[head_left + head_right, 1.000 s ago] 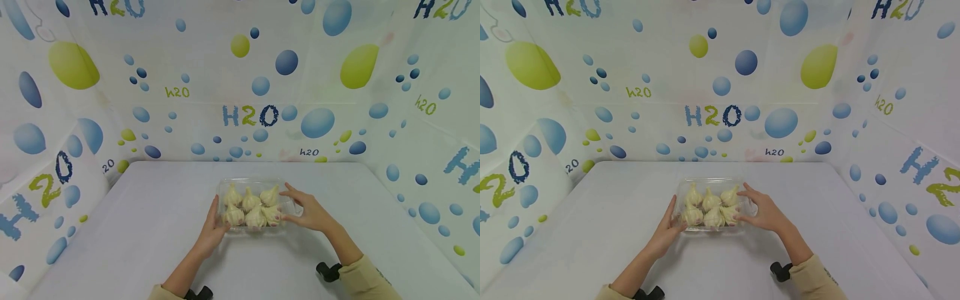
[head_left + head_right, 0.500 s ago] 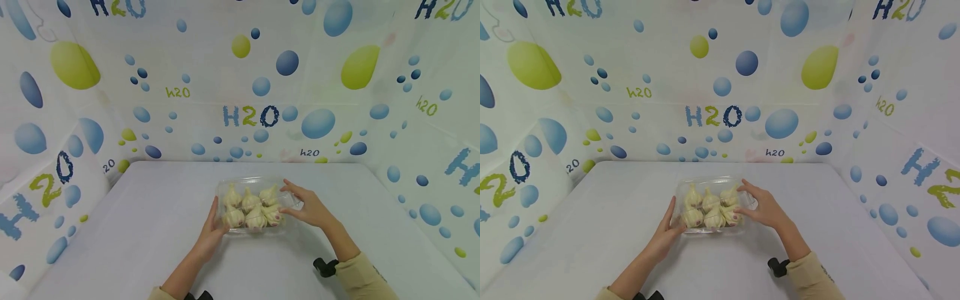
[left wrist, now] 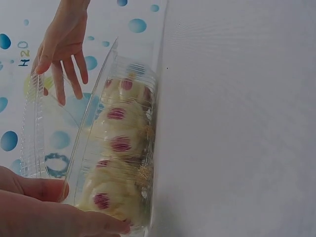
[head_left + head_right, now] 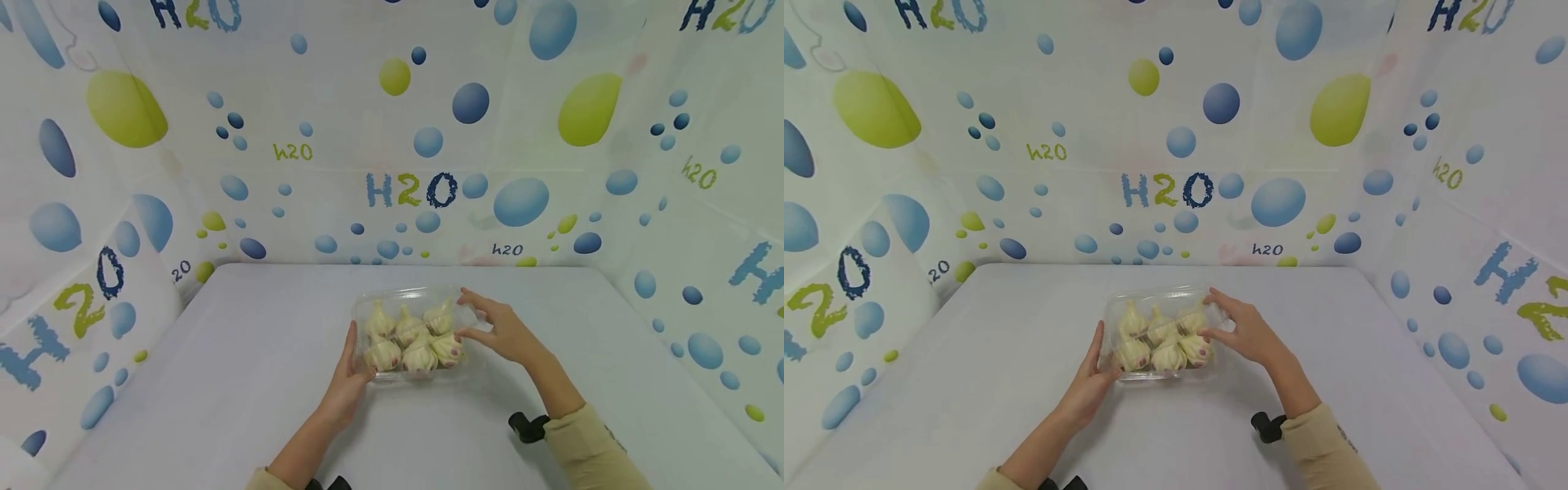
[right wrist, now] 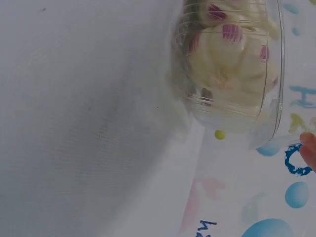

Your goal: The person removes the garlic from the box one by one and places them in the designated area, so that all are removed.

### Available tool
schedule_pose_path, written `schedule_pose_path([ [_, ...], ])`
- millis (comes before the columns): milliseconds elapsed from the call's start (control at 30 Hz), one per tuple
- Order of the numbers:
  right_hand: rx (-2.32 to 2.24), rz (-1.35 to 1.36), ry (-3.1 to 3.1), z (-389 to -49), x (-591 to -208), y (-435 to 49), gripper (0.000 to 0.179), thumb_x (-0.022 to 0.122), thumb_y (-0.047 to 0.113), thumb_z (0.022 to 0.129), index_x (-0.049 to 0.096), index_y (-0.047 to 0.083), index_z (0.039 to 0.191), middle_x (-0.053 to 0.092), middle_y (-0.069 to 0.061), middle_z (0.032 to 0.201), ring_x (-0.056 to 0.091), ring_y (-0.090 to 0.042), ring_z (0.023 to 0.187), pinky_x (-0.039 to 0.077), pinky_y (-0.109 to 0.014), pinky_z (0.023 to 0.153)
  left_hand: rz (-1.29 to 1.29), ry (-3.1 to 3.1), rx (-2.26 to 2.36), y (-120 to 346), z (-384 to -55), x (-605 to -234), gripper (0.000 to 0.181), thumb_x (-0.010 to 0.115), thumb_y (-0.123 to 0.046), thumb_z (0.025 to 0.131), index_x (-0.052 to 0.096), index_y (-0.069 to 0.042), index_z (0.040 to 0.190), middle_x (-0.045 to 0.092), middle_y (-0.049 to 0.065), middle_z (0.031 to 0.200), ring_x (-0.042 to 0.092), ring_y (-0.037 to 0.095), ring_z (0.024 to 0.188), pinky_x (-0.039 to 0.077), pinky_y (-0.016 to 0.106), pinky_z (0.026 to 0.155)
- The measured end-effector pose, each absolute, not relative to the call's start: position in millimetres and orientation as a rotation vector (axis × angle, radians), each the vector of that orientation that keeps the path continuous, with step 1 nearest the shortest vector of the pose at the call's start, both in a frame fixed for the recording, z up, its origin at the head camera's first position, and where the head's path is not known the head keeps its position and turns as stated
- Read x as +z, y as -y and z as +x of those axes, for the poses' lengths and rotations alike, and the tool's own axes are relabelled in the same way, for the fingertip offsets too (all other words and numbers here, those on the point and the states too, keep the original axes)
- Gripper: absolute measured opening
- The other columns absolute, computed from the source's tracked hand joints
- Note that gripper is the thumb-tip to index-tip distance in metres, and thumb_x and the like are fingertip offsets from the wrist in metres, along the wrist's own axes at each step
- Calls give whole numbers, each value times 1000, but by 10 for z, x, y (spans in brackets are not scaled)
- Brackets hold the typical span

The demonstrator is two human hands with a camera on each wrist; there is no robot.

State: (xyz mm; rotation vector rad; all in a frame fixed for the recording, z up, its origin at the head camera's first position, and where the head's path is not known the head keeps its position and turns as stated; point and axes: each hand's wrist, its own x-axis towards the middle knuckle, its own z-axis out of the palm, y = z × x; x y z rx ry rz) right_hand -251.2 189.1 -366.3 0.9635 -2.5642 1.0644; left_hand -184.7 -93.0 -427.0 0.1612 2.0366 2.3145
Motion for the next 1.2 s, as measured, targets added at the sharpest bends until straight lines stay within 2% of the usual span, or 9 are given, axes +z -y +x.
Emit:
schedule_pose_path([
  [167,1222,858,2593,-2569,-3569,-1922,45,65,17,85,48,10,126,47,-18,132,50,-41,112,41,-57,86,185,-2020,2350,927,-1834,-4270,97,36,23,76,-6,-28,147,-17,9,151,-8,45,133,15,58,102],
  [367,1264,850,2597,-2691,-3525,-1874,40,61,25,88,48,14,124,50,-18,129,52,-38,111,42,-52,88,105,-2060,2312,943,-1807,-4237,93,40,19,81,-5,-27,147,-17,6,151,-13,36,135,16,52,105],
  [467,1245,795,2583,-2756,-3510,-1883,39,61,28,88,48,16,123,51,-17,128,57,-35,106,46,-51,84,110,-2038,2308,956,-1811,-4233,93,40,20,81,-5,-28,147,-19,6,151,-10,38,135,18,51,105],
  [633,1232,665,2649,-2865,-3398,-1902,47,59,40,87,43,20,127,47,-14,133,56,-35,106,46,-50,83,180,-2065,2277,972,-1847,-4232,92,40,20,81,-3,-25,148,-17,8,151,-4,43,134,22,50,104],
  [800,1181,602,2695,-2988,-3321,-1913,54,55,45,88,40,16,131,49,-15,130,57,-34,102,48,-48,77,197,-2114,2213,996,-1896,-4226,91,41,20,78,-2,-20,148,-14,10,152,0,45,133,22,51,103],
  [900,1185,620,2666,-3060,-3312,-1920,55,57,40,89,39,13,133,54,-15,126,58,-32,99,48,-47,79,153,-2121,2181,1013,-1917,-4205,92,42,18,77,0,-20,148,-12,9,152,1,43,134,18,52,104],
  [1033,1192,671,2609,-3142,-3342,-1923,52,61,22,89,38,11,134,56,-16,124,59,-31,96,48,-45,81,134,-2110,2162,1029,-1928,-4187,92,44,15,77,0,-22,148,-12,9,152,0,43,134,13,54,105],
  [1200,1194,694,2534,-3247,-3426,-1912,59,62,8,87,33,13,138,55,-18,123,61,-32,93,50,-45,78,167,-2112,2152,1040,-1929,-4191,96,57,9,78,1,-25,148,-13,11,152,0,46,133,20,54,102],
])
